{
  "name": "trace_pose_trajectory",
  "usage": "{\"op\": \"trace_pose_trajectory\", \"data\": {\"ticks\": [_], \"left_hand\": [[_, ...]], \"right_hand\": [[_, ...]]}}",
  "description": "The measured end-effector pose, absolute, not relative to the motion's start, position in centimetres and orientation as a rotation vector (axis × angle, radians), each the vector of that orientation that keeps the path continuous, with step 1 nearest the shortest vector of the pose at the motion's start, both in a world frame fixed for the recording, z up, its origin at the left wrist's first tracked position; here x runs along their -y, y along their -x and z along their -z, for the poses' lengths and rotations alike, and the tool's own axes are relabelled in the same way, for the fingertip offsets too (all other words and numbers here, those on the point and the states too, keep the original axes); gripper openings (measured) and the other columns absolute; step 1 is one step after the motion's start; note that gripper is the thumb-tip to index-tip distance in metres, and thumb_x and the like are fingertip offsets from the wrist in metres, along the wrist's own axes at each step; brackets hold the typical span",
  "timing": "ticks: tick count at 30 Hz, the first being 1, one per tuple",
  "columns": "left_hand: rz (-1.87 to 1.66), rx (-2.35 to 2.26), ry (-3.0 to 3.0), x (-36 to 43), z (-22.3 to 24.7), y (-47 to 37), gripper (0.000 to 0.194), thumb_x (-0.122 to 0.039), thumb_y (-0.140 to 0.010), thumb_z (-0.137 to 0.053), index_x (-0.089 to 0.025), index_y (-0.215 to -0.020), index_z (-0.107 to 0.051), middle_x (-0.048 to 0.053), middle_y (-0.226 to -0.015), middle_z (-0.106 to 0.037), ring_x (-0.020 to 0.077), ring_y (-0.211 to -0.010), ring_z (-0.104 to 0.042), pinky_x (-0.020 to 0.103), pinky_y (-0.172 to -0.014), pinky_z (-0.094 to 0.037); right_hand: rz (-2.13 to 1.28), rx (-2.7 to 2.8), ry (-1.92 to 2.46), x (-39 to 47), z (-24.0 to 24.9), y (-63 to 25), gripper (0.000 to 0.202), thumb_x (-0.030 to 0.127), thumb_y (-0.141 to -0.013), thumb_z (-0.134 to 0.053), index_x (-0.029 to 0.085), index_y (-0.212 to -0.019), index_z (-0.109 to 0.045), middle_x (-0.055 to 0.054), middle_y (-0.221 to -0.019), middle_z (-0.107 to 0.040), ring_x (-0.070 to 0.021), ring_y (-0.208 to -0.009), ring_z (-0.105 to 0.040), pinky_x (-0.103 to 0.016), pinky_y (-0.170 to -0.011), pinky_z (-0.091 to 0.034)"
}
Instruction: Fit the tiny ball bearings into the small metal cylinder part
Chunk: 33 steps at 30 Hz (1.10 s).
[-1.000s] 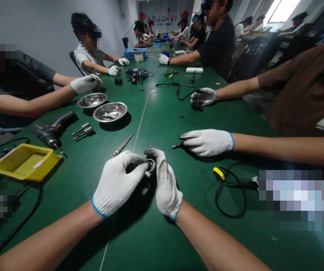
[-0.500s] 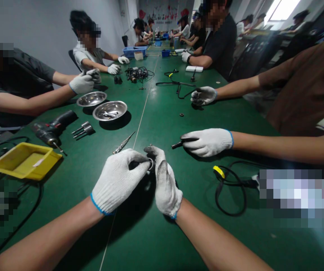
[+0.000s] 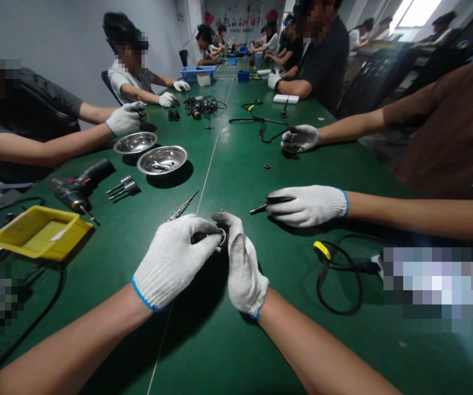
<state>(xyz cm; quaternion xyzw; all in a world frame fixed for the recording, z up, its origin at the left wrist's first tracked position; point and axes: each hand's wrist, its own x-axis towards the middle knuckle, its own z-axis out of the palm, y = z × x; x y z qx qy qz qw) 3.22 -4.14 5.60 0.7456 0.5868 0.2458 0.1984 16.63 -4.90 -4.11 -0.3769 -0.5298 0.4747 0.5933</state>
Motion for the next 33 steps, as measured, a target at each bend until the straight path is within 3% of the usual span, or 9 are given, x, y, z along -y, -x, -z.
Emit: {"op": "trace_pose_trajectory", "data": {"ticks": [7, 16, 26, 33], "left_hand": [[-0.644, -1.653, -2.153, 4.1, -5.7, -3.38, 0.016, -0.025, -0.097, -0.069, -0.022, -0.096, -0.085, 0.005, -0.095, -0.081, 0.023, -0.088, -0.075, 0.034, -0.08, -0.057], [-0.562, -1.594, -2.18, 3.86, -6.06, -3.07, 0.014, -0.022, -0.097, -0.07, -0.021, -0.098, -0.085, 0.006, -0.101, -0.081, 0.0249, -0.097, -0.076, 0.038, -0.091, -0.057], [-0.545, -1.588, -2.148, 3.76, -6.44, -3.22, 0.014, -0.022, -0.094, -0.071, -0.022, -0.093, -0.085, 0.005, -0.096, -0.083, 0.026, -0.092, -0.077, 0.037, -0.085, -0.057], [-0.527, -1.494, -2.225, 3.8, -6.5, -2.65, 0.017, -0.023, -0.097, -0.069, -0.022, -0.098, -0.085, 0.005, -0.097, -0.082, 0.0237, -0.093, -0.076, 0.035, -0.086, -0.056]], "right_hand": [[-1.099, 1.25, 0.867, 4.95, 4.12, -16.75, 0.063, 0.073, -0.107, -0.032, 0.027, -0.14, -0.06, -0.009, -0.149, -0.063, -0.0288, -0.151, -0.049, -0.044, -0.119, -0.049], [-1.067, 1.262, 0.912, 4.95, 3.91, -16.82, 0.064, 0.074, -0.107, -0.033, 0.026, -0.139, -0.06, -0.01, -0.147, -0.064, -0.0295, -0.148, -0.053, -0.045, -0.119, -0.049], [-1.063, 1.268, 0.909, 4.9, 4.0, -16.86, 0.06, 0.071, -0.108, -0.033, 0.028, -0.139, -0.061, -0.009, -0.145, -0.066, -0.0283, -0.145, -0.055, -0.046, -0.122, -0.046], [-1.087, 1.199, 0.917, 4.74, 3.67, -16.63, 0.059, 0.073, -0.106, -0.037, 0.027, -0.134, -0.061, -0.01, -0.14, -0.068, -0.0284, -0.139, -0.06, -0.046, -0.117, -0.052]]}}
